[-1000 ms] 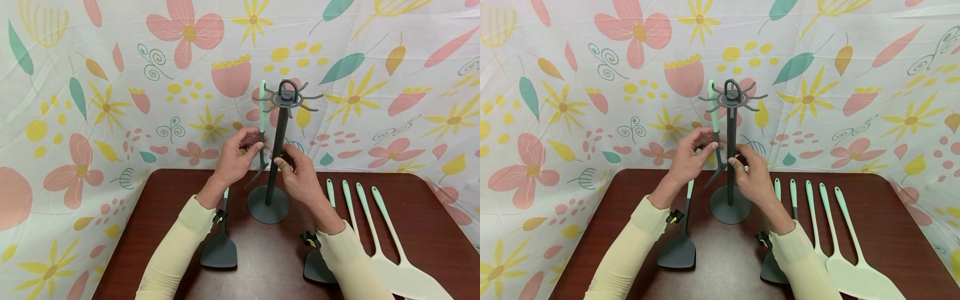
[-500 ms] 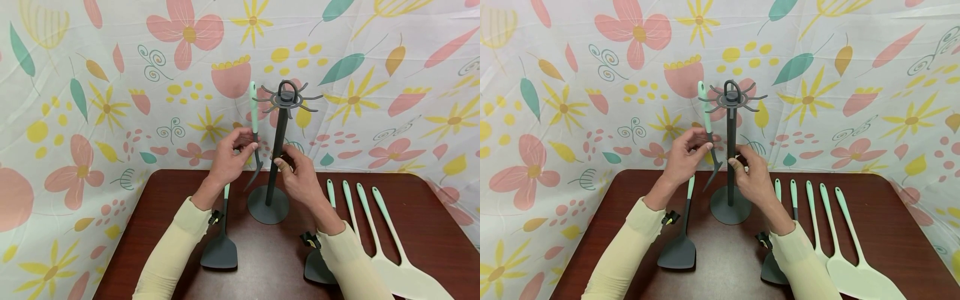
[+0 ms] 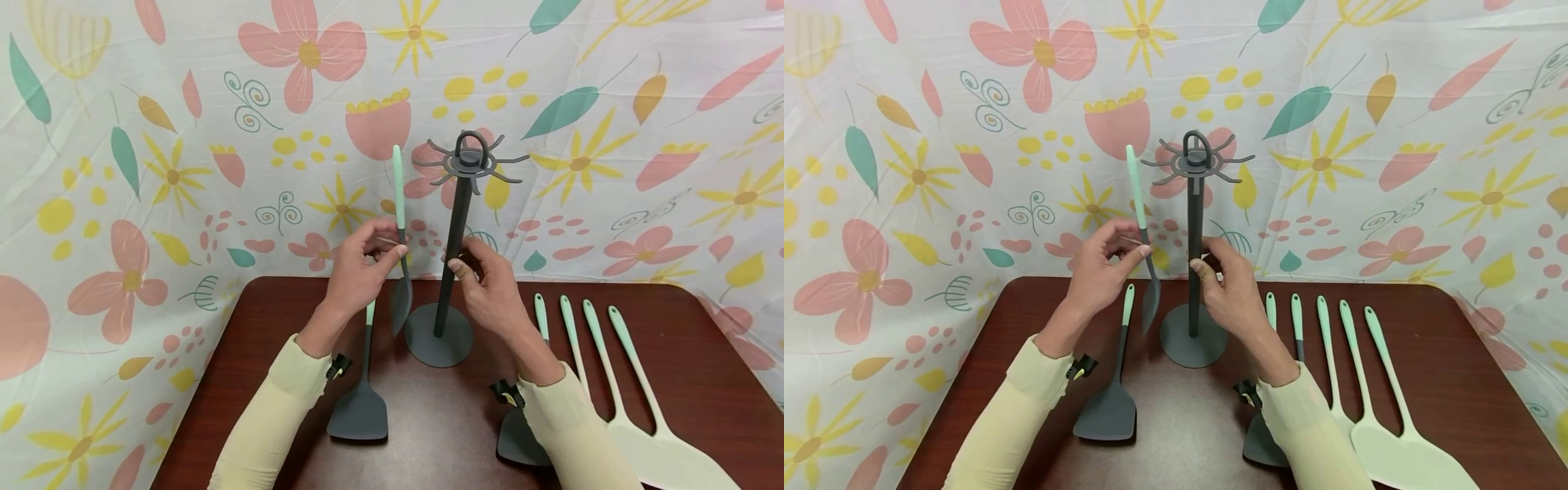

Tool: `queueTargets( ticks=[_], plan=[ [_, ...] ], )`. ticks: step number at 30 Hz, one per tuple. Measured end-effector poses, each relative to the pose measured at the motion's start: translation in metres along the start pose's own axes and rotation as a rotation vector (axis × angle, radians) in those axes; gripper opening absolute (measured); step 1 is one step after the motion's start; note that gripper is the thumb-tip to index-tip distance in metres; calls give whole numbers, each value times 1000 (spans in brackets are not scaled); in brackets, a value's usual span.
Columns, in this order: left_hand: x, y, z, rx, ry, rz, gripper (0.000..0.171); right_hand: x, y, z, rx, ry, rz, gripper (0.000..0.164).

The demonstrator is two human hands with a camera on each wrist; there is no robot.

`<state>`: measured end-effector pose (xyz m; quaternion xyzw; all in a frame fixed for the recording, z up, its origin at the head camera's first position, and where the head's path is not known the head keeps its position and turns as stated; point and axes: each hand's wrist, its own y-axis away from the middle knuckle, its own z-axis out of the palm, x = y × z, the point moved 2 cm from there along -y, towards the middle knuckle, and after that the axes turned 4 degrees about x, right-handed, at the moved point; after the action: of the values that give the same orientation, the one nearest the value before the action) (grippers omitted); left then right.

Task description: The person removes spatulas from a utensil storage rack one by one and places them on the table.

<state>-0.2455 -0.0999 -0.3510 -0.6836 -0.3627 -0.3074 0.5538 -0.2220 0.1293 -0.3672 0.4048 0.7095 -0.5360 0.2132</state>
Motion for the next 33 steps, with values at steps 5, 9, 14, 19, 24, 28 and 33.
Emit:
queueTargets(
  ticks=[5, 9, 14, 19, 24, 28, 33],
  plan=[
    [-1, 10, -13, 21, -43, -31, 26, 0, 0, 1, -3, -5, 13, 14],
    [-2, 16, -20, 22, -59, -32, 25, -1, 0, 0, -3, -5, 22, 13],
    [-3, 23, -26, 35, -90, -38, 25, -1, 1, 0, -1, -8, 18, 14],
    [-4, 29, -34, 50, -101, -68, 25, -1, 0, 0, -3, -20, 19, 14],
    [-4, 36, -42, 58, -85, -120, 26, -1, 0, 0, -2, -15, 26, 14],
    [-5, 42, -52, 69, -101, -157, 27, 0, 0, 0, 0, -8, 25, 14],
    [-11, 52, -65, 66, -165, -224, 26, 0, 0, 0, 1, -10, 22, 14]
  ],
)
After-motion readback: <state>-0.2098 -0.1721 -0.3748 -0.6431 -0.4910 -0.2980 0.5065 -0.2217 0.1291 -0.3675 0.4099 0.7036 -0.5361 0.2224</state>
